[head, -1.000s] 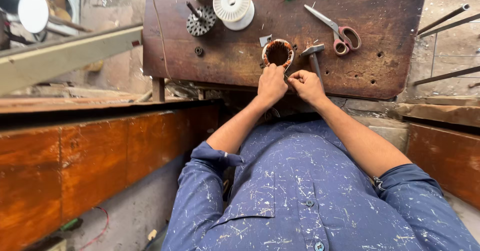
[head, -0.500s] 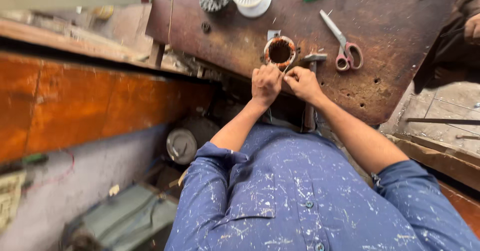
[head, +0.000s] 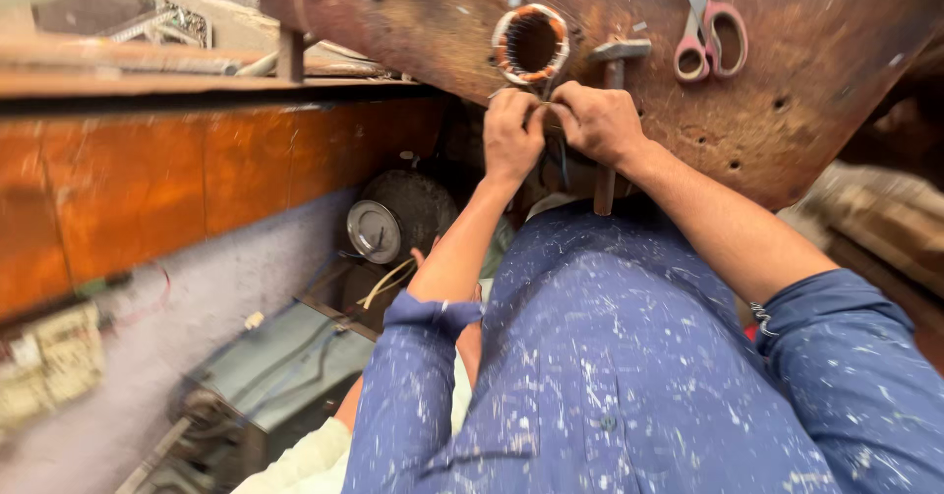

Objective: The person uses a hammer and a thin metal rod to tap and adjust copper windings inside a cylindrical motor stator. They repeatedly reposition the stator and tap different slots to seat the windings. A second person is visible at the table but does not assist with the stator.

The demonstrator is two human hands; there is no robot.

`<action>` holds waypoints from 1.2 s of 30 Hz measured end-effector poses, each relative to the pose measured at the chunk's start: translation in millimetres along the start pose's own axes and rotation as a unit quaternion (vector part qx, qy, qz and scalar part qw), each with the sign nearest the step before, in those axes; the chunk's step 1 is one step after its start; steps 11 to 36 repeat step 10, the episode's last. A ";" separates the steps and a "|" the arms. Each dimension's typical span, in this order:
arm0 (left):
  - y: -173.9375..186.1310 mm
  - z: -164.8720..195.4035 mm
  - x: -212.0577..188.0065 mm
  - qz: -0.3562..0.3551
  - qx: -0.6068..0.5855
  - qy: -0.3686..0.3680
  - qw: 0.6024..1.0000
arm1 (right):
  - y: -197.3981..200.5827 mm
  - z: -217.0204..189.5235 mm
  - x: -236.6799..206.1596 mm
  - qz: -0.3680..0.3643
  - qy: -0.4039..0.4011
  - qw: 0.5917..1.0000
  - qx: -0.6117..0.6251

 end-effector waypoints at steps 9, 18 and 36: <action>-65.9 -40.6 -3.7 -0.072 0.019 0.019 0.997 | -24.9 70.1 -13.4 0.033 0.074 0.996 0.036; -71.1 -46.0 -6.2 -0.075 0.031 0.021 0.996 | -28.0 77.4 -13.0 0.033 0.077 0.996 0.029; -71.1 -46.0 -6.2 -0.075 0.031 0.021 0.996 | -28.0 77.4 -13.0 0.033 0.077 0.996 0.029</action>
Point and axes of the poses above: each hand's wrist, its own x-axis towards the middle knuckle, its own y-axis out of the back of the hand, z = x × y, the point moved 7 cm from there along x, towards the middle knuckle, and after that the axes turned 2 degrees about z, right-handed, at the moved point
